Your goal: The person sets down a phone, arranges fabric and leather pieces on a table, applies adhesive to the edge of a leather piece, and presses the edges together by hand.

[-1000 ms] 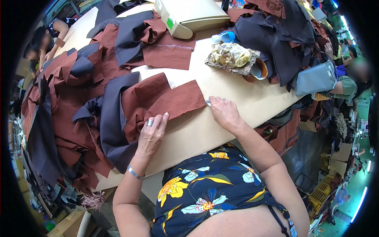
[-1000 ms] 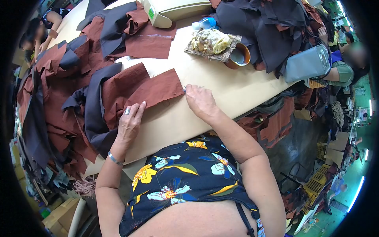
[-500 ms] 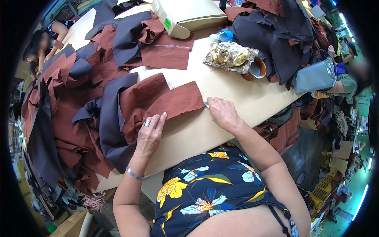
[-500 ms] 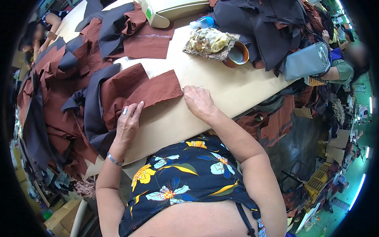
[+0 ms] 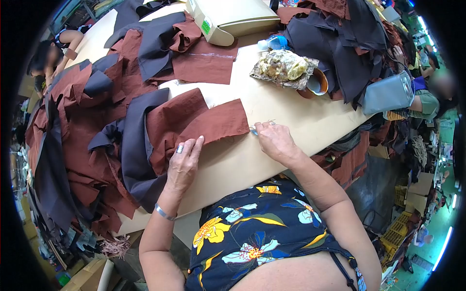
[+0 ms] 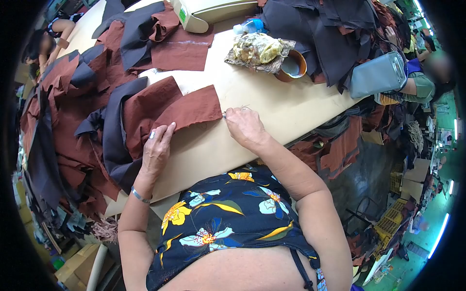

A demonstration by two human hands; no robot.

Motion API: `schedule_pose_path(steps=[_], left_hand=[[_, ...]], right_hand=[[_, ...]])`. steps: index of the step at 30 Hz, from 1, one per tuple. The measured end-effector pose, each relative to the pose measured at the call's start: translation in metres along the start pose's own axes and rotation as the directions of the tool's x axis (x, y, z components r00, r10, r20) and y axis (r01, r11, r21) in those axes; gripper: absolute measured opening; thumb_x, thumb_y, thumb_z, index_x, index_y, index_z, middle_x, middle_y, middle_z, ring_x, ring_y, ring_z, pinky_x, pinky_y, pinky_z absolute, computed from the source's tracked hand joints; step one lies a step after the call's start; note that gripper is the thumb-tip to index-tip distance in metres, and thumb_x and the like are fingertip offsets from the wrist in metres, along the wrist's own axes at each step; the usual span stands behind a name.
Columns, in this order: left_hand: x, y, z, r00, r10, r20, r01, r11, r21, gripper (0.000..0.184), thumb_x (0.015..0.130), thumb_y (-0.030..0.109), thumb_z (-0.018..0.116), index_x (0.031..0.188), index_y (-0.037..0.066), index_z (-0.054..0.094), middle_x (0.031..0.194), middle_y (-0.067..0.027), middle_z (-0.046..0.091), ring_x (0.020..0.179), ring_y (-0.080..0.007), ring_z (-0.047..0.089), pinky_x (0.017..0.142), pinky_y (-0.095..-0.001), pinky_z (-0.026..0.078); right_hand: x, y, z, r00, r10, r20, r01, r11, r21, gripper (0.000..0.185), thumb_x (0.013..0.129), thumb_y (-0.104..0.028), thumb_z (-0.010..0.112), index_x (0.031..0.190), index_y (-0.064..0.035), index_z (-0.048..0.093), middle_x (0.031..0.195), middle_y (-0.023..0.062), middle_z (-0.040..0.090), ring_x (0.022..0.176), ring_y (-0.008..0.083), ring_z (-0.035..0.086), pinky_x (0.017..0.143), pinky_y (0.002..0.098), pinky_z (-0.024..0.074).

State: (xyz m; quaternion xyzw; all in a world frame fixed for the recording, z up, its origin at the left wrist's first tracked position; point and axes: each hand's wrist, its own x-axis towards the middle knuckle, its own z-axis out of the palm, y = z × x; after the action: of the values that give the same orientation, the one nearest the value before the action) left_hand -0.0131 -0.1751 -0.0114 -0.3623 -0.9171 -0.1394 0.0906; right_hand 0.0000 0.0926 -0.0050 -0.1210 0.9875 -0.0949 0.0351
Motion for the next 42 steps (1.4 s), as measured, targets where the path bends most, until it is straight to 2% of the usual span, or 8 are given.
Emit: schedule_pose_path(steps=[5,6,10,13,16,22,34,42], left_hand=[[0.018,0.01,0.003,0.99,0.112,0.083,-0.123,0.983,0.139,0.045,0.077,0.009,0.051,0.122,0.004,0.049,0.105,-0.0107,0.051,0.089,-0.0216,0.055,0.071,-0.03,0.047],[0.024,0.012,0.01,0.981,0.185,0.066,-0.194,0.963,0.188,0.042,0.078,0.014,0.051,0.119,0.007,0.05,0.111,-0.0088,0.05,0.092,-0.0196,0.054,0.071,-0.0287,0.047],[0.043,0.02,0.033,0.902,0.419,0.098,-0.431,0.877,0.213,0.026,0.078,0.016,0.052,0.102,0.007,0.057,0.123,-0.01,0.049,0.093,-0.0204,0.054,0.072,-0.0294,0.047],[0.05,0.023,0.042,0.902,0.417,0.113,-0.432,0.867,0.248,0.025,0.078,0.016,0.052,0.1,0.009,0.059,0.124,-0.011,0.05,0.093,-0.0209,0.054,0.072,-0.0295,0.047],[0.052,0.022,0.04,0.91,0.407,0.084,-0.415,0.889,0.191,0.026,0.078,0.016,0.051,0.102,0.009,0.058,0.121,-0.0114,0.051,0.093,-0.0208,0.054,0.073,-0.0297,0.047],[0.048,0.022,0.033,0.898,0.431,0.085,-0.439,0.888,0.137,0.032,0.079,0.015,0.052,0.109,0.005,0.058,0.121,-0.0108,0.051,0.093,-0.0195,0.054,0.072,-0.0294,0.046],[0.048,0.024,0.037,0.905,0.411,0.109,-0.425,0.889,0.171,0.04,0.077,0.012,0.052,0.115,0.0,0.056,0.125,-0.0088,0.049,0.094,-0.0184,0.053,0.072,-0.0274,0.045],[0.047,0.027,0.034,0.914,0.401,0.068,-0.406,0.907,0.111,0.037,0.076,0.011,0.052,0.111,0.001,0.058,0.129,-0.009,0.047,0.091,-0.0213,0.051,0.071,-0.0302,0.047]], right_hand=[[-0.003,0.001,0.0,0.999,0.017,-0.033,-0.016,0.999,0.043,0.012,0.077,-0.005,0.05,0.084,0.0021,0.056,0.078,0.0185,0.063,0.074,0.0314,0.065,0.062,0.0413,0.0528],[-0.003,0.002,0.001,0.999,0.031,-0.024,-0.03,0.999,0.035,0.012,0.077,-0.005,0.05,0.084,0.0021,0.056,0.078,0.0188,0.063,0.074,0.0313,0.065,0.062,0.0412,0.0527],[-0.006,0.009,0.003,0.998,0.064,-0.018,-0.064,0.998,0.018,0.013,0.078,-0.006,0.048,0.087,0.0023,0.055,0.079,0.0195,0.062,0.07,0.0314,0.065,0.059,0.0408,0.0525],[-0.009,0.011,0.001,0.997,0.063,-0.041,-0.061,0.998,0.027,0.013,0.079,-0.006,0.048,0.087,0.0021,0.055,0.077,0.0191,0.062,0.068,0.0316,0.065,0.058,0.0406,0.0522],[-0.011,0.013,0.003,0.997,0.049,-0.063,-0.047,0.998,0.03,0.013,0.078,-0.006,0.049,0.086,0.0023,0.055,0.077,0.0187,0.062,0.068,0.0317,0.065,0.058,0.0407,0.0521],[-0.01,0.011,0.003,0.997,0.056,-0.05,-0.055,0.998,0.014,0.012,0.077,-0.005,0.05,0.084,0.0024,0.056,0.076,0.0184,0.062,0.067,0.0311,0.065,0.057,0.0399,0.0523],[-0.015,0.005,-0.008,0.999,0.031,-0.028,-0.032,0.998,-0.051,0.011,0.076,-0.005,0.052,0.082,0.0008,0.059,0.078,0.0168,0.062,0.069,0.0264,0.066,0.057,0.0357,0.0534],[-0.009,0.005,-0.001,0.997,0.06,-0.043,-0.063,0.995,-0.078,0.011,0.077,-0.006,0.052,0.081,0.0001,0.059,0.075,0.0164,0.063,0.068,0.0263,0.066,0.056,0.0353,0.0536]])
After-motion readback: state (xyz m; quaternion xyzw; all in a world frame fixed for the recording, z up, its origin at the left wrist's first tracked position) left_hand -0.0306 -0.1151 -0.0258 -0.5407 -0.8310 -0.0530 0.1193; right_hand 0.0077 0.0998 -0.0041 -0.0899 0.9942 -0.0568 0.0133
